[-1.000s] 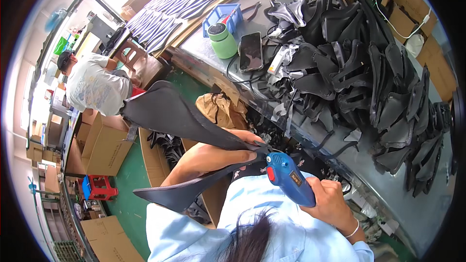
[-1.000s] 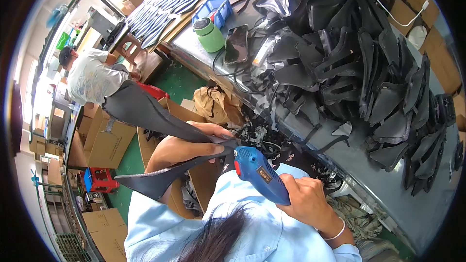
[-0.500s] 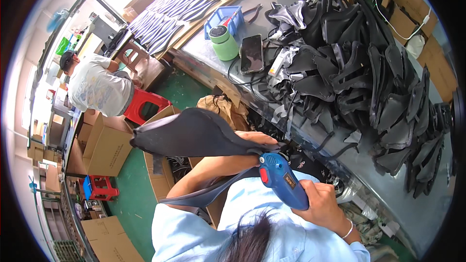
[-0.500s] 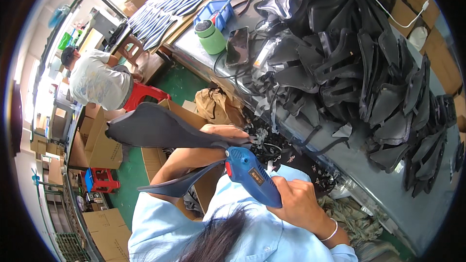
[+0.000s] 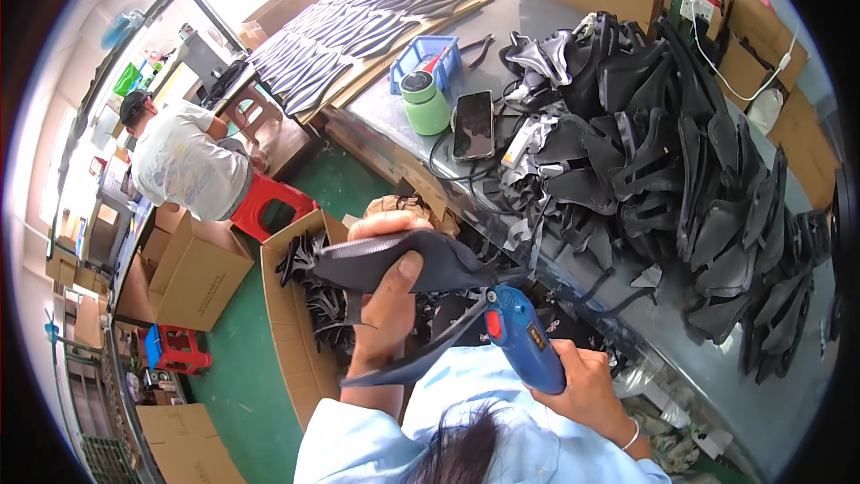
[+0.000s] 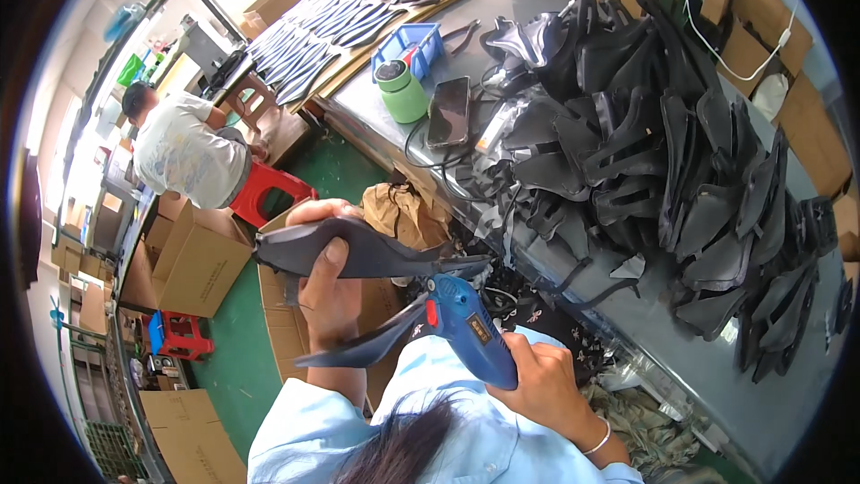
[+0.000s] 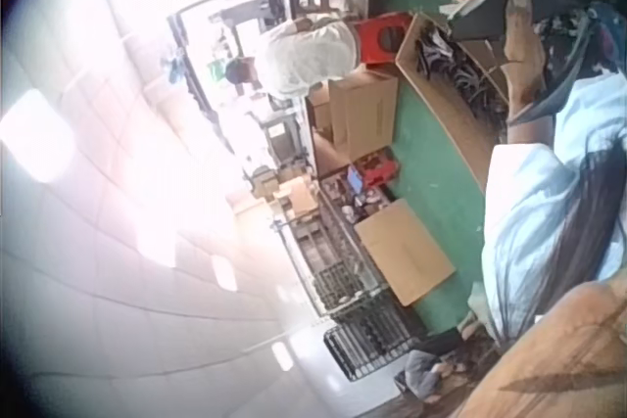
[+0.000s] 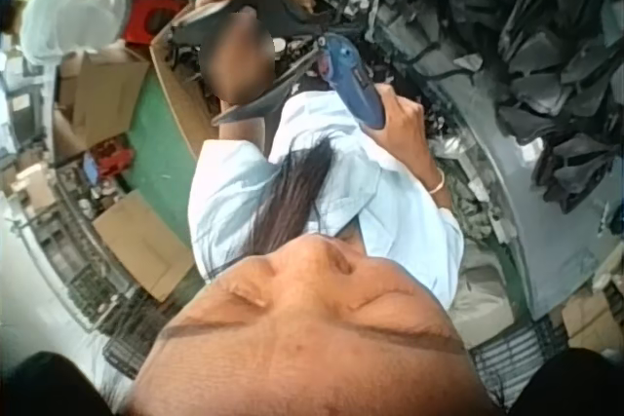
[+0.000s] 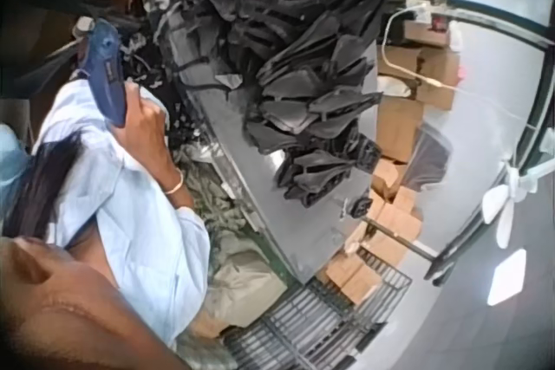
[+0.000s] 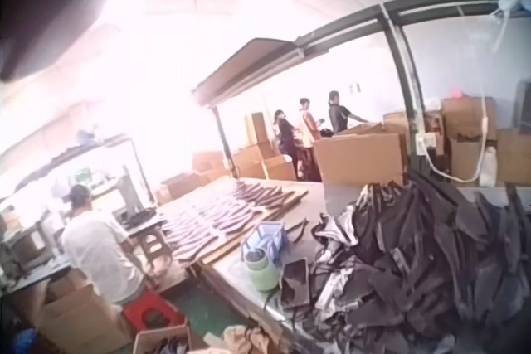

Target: The person picks up black plastic parts from a pile on a table and uses a blue hot glue gun to apply adhesive to the edges. They then press the glued edges together to join the pieces. The person repeats this process for multiple parts, placing the finished assemblies into a cardboard box.

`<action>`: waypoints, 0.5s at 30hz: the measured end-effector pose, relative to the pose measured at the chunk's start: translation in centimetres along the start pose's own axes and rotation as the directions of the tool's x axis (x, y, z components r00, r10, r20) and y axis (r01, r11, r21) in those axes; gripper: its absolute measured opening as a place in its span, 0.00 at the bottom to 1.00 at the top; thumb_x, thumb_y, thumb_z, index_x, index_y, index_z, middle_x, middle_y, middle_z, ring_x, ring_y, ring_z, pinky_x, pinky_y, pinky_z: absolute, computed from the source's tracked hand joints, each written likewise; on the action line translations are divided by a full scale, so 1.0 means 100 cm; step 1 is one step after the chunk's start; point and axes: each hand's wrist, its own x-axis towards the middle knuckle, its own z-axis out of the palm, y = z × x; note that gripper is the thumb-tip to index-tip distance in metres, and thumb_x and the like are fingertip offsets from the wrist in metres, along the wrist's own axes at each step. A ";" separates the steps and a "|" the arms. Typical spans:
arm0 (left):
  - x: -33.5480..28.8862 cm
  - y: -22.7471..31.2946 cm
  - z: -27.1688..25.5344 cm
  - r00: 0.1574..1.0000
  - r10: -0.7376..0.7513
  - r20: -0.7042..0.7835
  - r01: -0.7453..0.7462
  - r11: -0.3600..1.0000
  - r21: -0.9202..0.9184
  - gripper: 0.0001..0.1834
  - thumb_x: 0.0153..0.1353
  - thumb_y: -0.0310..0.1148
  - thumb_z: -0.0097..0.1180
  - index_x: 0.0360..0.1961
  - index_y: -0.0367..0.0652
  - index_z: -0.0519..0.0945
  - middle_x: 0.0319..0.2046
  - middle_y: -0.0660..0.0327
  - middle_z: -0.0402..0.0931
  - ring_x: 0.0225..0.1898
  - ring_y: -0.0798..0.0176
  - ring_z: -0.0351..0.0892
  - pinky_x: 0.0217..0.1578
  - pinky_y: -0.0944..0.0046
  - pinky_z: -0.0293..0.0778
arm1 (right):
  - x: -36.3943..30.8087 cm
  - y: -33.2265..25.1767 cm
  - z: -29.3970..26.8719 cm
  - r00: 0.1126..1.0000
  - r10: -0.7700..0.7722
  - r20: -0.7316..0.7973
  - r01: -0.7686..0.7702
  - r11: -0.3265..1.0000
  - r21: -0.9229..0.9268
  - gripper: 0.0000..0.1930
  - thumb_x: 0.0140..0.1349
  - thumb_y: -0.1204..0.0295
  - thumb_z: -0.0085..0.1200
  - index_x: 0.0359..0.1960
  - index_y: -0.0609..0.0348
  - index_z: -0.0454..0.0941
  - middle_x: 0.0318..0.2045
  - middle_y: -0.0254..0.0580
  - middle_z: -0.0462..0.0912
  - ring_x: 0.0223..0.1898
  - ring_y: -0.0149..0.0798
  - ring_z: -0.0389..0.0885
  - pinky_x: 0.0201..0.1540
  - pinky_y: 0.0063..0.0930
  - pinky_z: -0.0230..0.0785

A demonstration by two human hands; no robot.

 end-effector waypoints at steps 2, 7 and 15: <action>-0.007 0.001 0.006 0.996 -0.014 -0.084 0.013 1.000 -0.008 0.20 0.53 0.28 0.55 0.48 0.39 0.69 0.43 0.56 0.69 0.46 0.63 0.71 0.49 0.64 0.68 | 0.002 0.000 0.001 1.000 -0.006 0.016 0.006 1.000 0.010 0.24 0.39 0.68 0.67 0.39 0.64 0.71 0.16 0.44 0.77 0.18 0.44 0.78 0.23 0.33 0.70; -0.018 -0.013 0.009 0.995 0.008 -0.097 -0.016 0.996 -0.086 0.19 0.53 0.27 0.54 0.47 0.40 0.68 0.43 0.55 0.68 0.46 0.61 0.70 0.49 0.63 0.68 | -0.001 -0.005 -0.002 0.996 0.037 0.076 -0.039 0.999 0.015 0.28 0.41 0.65 0.70 0.40 0.65 0.70 0.21 0.44 0.79 0.21 0.42 0.81 0.28 0.29 0.72; -0.026 -0.025 0.018 0.988 0.119 -0.093 -0.125 0.990 -0.060 0.17 0.52 0.27 0.54 0.44 0.40 0.67 0.42 0.52 0.68 0.46 0.58 0.70 0.50 0.59 0.66 | 0.004 -0.012 0.000 0.999 0.011 0.046 -0.016 0.993 0.115 0.28 0.42 0.64 0.71 0.39 0.64 0.68 0.19 0.41 0.78 0.18 0.36 0.79 0.25 0.25 0.71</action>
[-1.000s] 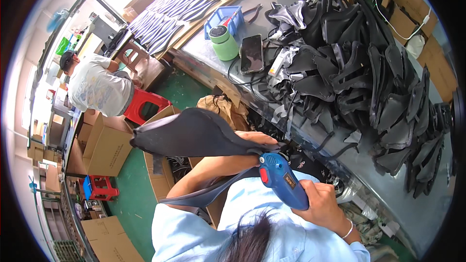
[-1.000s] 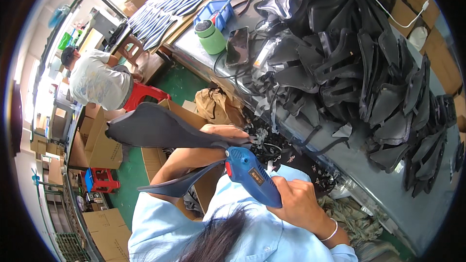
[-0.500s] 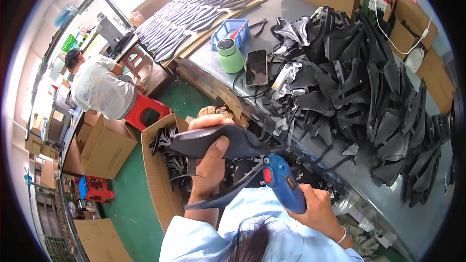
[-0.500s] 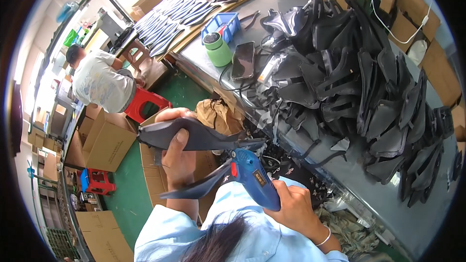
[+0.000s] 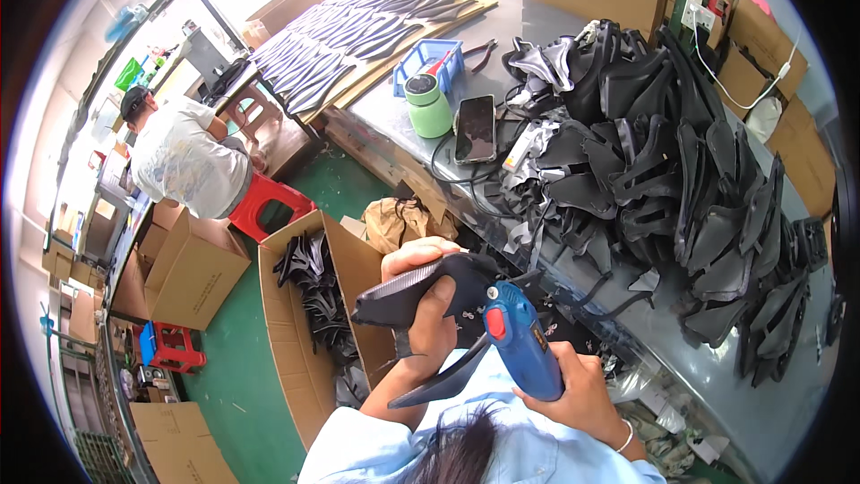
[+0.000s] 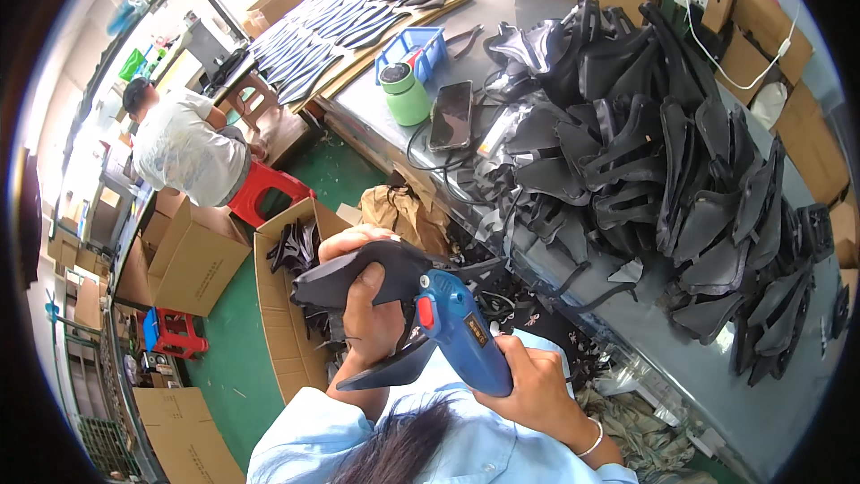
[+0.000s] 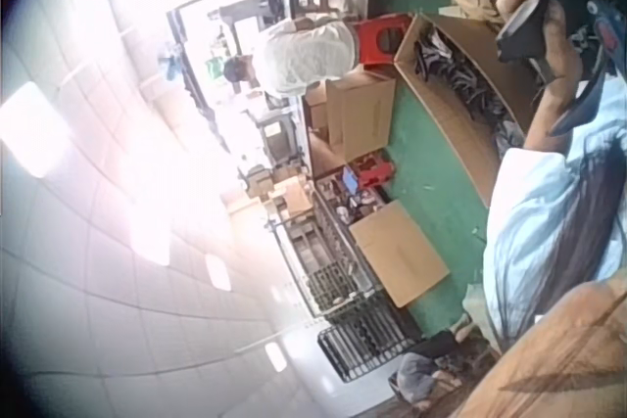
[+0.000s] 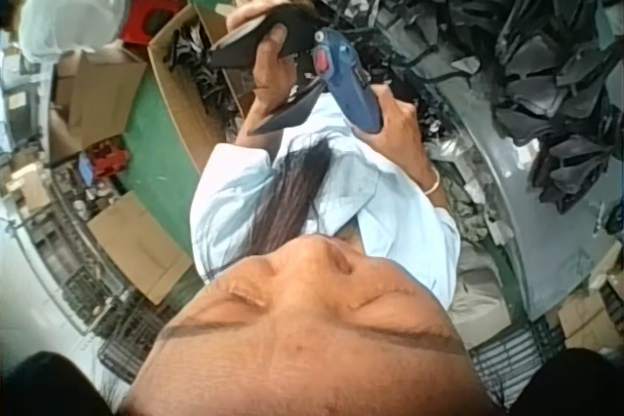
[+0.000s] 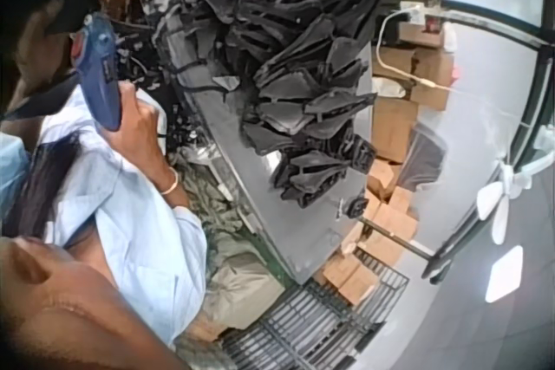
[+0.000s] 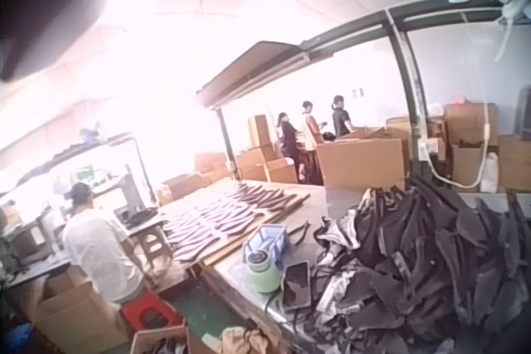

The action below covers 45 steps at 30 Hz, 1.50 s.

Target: The person picks up black plastic parts from a pile on a table and uses a blue hot glue gun to apply adhesive to the edges. They then press the glued edges together to join the pieces. The person repeats this process for multiple parts, placing the finished assemblies into a cardboard box.

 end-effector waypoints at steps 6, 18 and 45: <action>-0.011 -0.004 0.000 0.998 -0.061 -0.027 0.062 0.997 0.048 0.17 0.52 0.28 0.52 0.44 0.41 0.66 0.43 0.52 0.67 0.44 0.58 0.70 0.49 0.58 0.69 | 0.004 -0.005 0.000 1.000 0.011 -0.017 -0.012 1.000 -0.006 0.27 0.42 0.63 0.70 0.39 0.63 0.69 0.19 0.40 0.77 0.17 0.36 0.78 0.25 0.27 0.70; 0.001 0.027 -0.003 0.889 -0.454 0.054 0.425 0.865 0.266 0.16 0.54 0.20 0.50 0.46 0.37 0.69 0.43 0.58 0.72 0.44 0.67 0.72 0.48 0.68 0.67 | 0.000 -0.002 0.006 0.994 -0.055 -0.089 0.027 0.958 -0.285 0.32 0.33 0.71 0.69 0.42 0.65 0.68 0.20 0.43 0.75 0.20 0.44 0.74 0.26 0.35 0.64; -0.013 -0.010 -0.010 -0.067 -0.783 0.618 0.492 0.513 0.703 0.37 0.53 0.31 0.59 0.63 0.39 0.56 0.49 0.56 0.69 0.49 0.62 0.69 0.52 0.63 0.65 | 0.032 -0.003 -0.018 0.966 0.161 -0.204 -0.090 0.944 0.317 0.29 0.44 0.68 0.69 0.46 0.62 0.65 0.27 0.45 0.81 0.28 0.38 0.83 0.31 0.29 0.74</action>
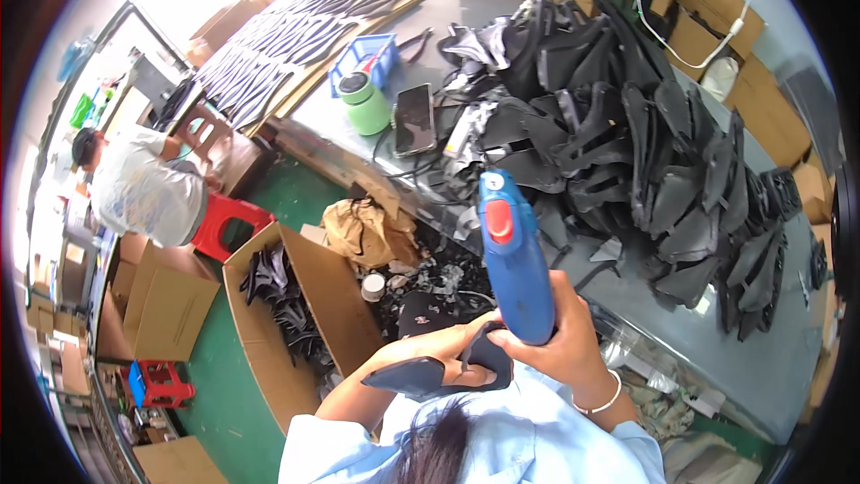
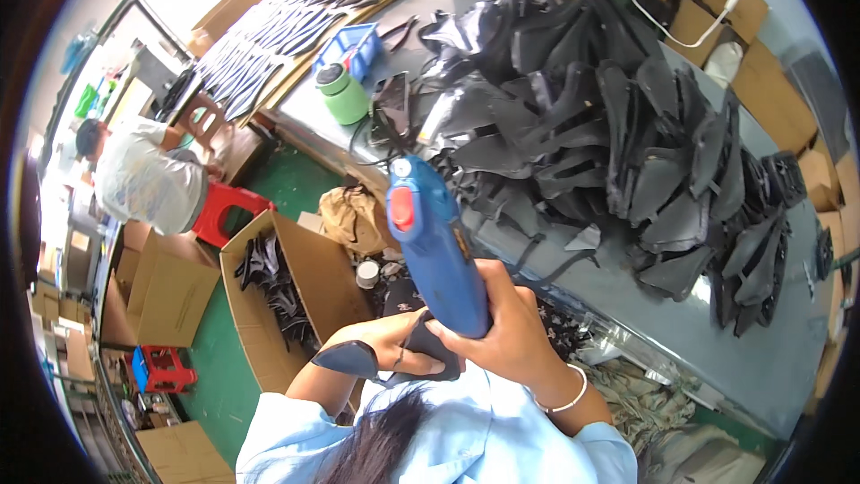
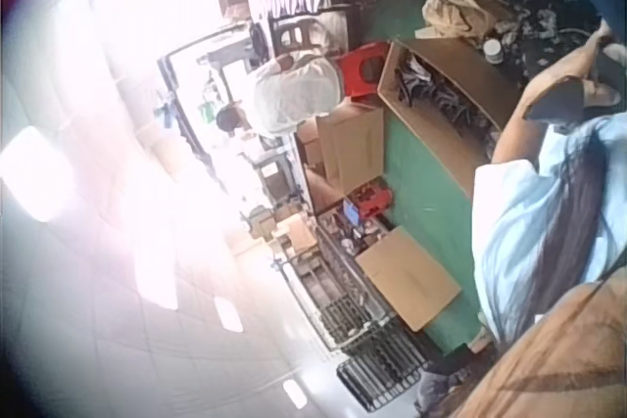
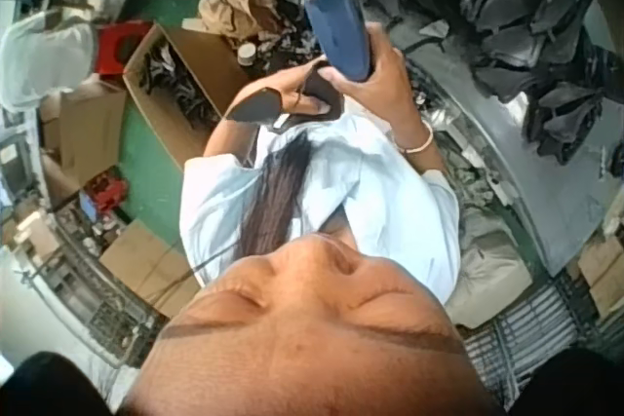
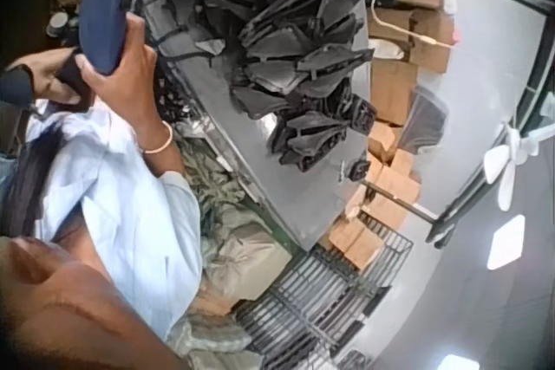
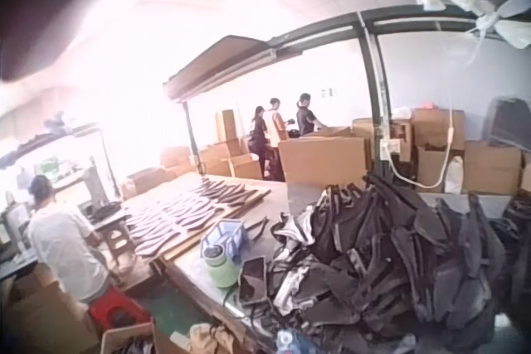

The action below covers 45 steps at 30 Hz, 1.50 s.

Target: The person picks up black plastic parts from a pile on a table and uses a blue hot glue gun to apply adhesive to the edges. They then press the glued edges together to join the pieces. The person repeats this process for multiple parts, placing the finished assemblies into a cardboard box.

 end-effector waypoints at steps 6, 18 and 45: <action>-0.009 -0.046 0.012 0.974 0.156 -0.163 -0.226 0.684 -0.693 0.27 0.65 0.41 0.49 0.60 0.37 0.63 0.45 0.61 0.71 0.49 0.69 0.70 0.48 0.63 0.69 | 0.005 0.005 -0.018 0.967 0.163 -0.195 -0.136 0.980 0.144 0.23 0.46 0.74 0.67 0.42 0.60 0.67 0.28 0.38 0.79 0.29 0.29 0.79 0.33 0.24 0.72; 0.031 -0.014 0.049 0.611 0.030 -0.791 -0.710 0.463 -0.531 0.27 0.62 0.45 0.52 0.55 0.37 0.65 0.48 0.50 0.71 0.47 0.53 0.74 0.48 0.54 0.71 | 0.012 0.014 -0.006 0.938 0.067 -0.339 -0.074 0.997 -0.006 0.21 0.47 0.78 0.66 0.39 0.61 0.67 0.28 0.37 0.79 0.26 0.26 0.77 0.30 0.21 0.72; 0.021 -0.014 0.051 0.558 0.062 -0.827 -0.709 0.553 -0.437 0.24 0.61 0.40 0.51 0.53 0.35 0.68 0.44 0.45 0.74 0.42 0.52 0.77 0.45 0.54 0.74 | 0.013 0.002 -0.014 0.971 0.067 -0.231 -0.075 0.997 -0.025 0.20 0.43 0.79 0.64 0.38 0.60 0.69 0.26 0.35 0.78 0.27 0.27 0.76 0.33 0.22 0.70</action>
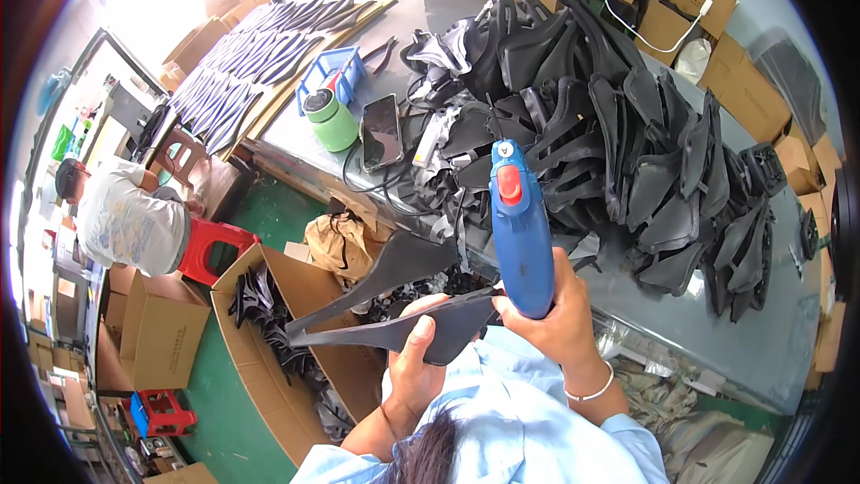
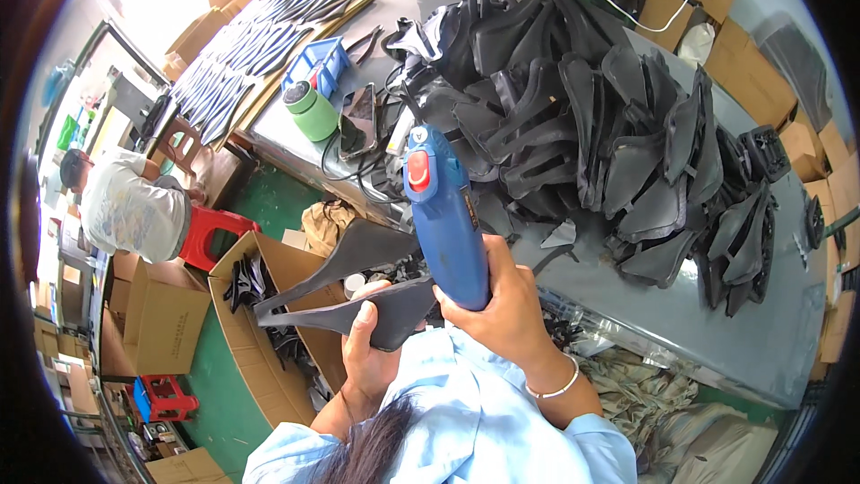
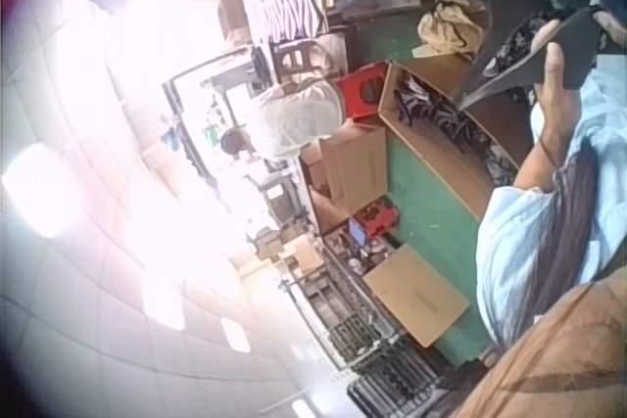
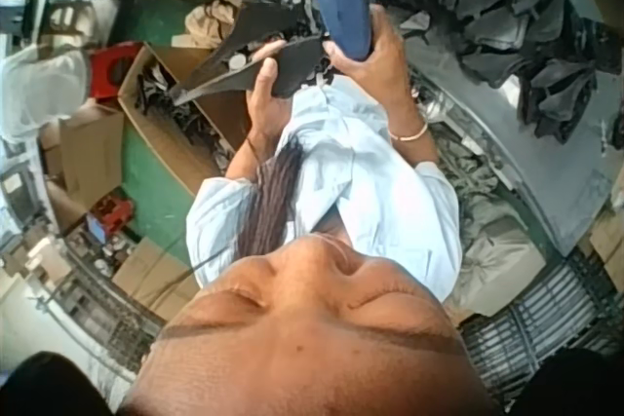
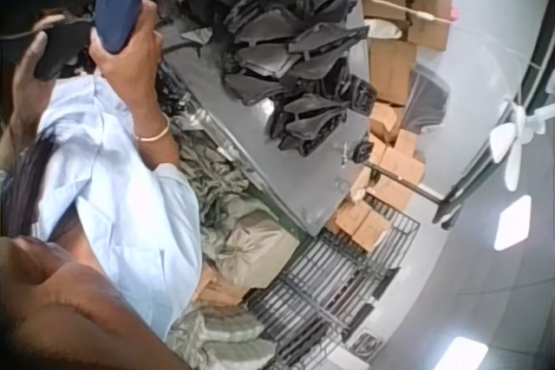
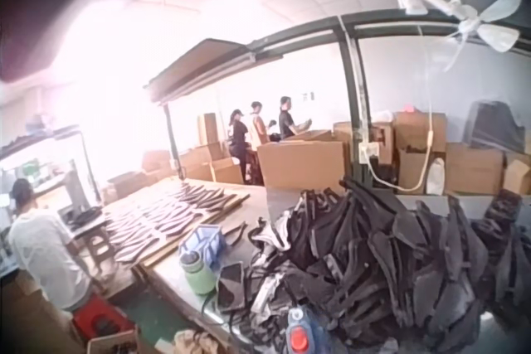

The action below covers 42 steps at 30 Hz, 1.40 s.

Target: The person picks up black plastic parts from a pile on a table and uses a blue hot glue gun to apply adhesive to the edges. They then press the glued edges together to join the pieces. The person repeats this process for multiple parts, placing the finished assemblies into a cardboard box.

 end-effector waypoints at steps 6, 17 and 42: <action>0.003 -0.001 0.000 0.996 -0.094 0.006 0.094 0.988 -0.120 0.23 0.61 0.39 0.50 0.53 0.35 0.68 0.44 0.45 0.74 0.42 0.52 0.77 0.44 0.54 0.74 | 0.001 0.006 -0.007 0.997 0.015 0.071 -0.019 0.998 0.061 0.20 0.42 0.79 0.64 0.38 0.61 0.69 0.26 0.36 0.79 0.28 0.27 0.78 0.34 0.23 0.72; -0.003 0.000 0.010 0.996 0.045 -0.077 -0.037 0.994 0.106 0.23 0.62 0.42 0.48 0.52 0.36 0.68 0.45 0.48 0.73 0.42 0.56 0.78 0.40 0.58 0.77 | 0.002 0.005 -0.005 0.999 -0.043 0.004 0.044 0.995 -0.090 0.21 0.43 0.78 0.65 0.39 0.62 0.68 0.26 0.41 0.82 0.27 0.32 0.83 0.33 0.26 0.74; 0.013 0.007 -0.012 0.989 0.134 0.055 -0.122 0.975 -0.187 0.20 0.62 0.43 0.48 0.52 0.46 0.69 0.47 0.55 0.73 0.48 0.56 0.74 0.44 0.55 0.73 | -0.001 0.011 0.003 0.986 0.084 0.141 -0.115 0.967 0.227 0.24 0.46 0.71 0.68 0.41 0.62 0.66 0.26 0.40 0.81 0.29 0.31 0.81 0.34 0.27 0.74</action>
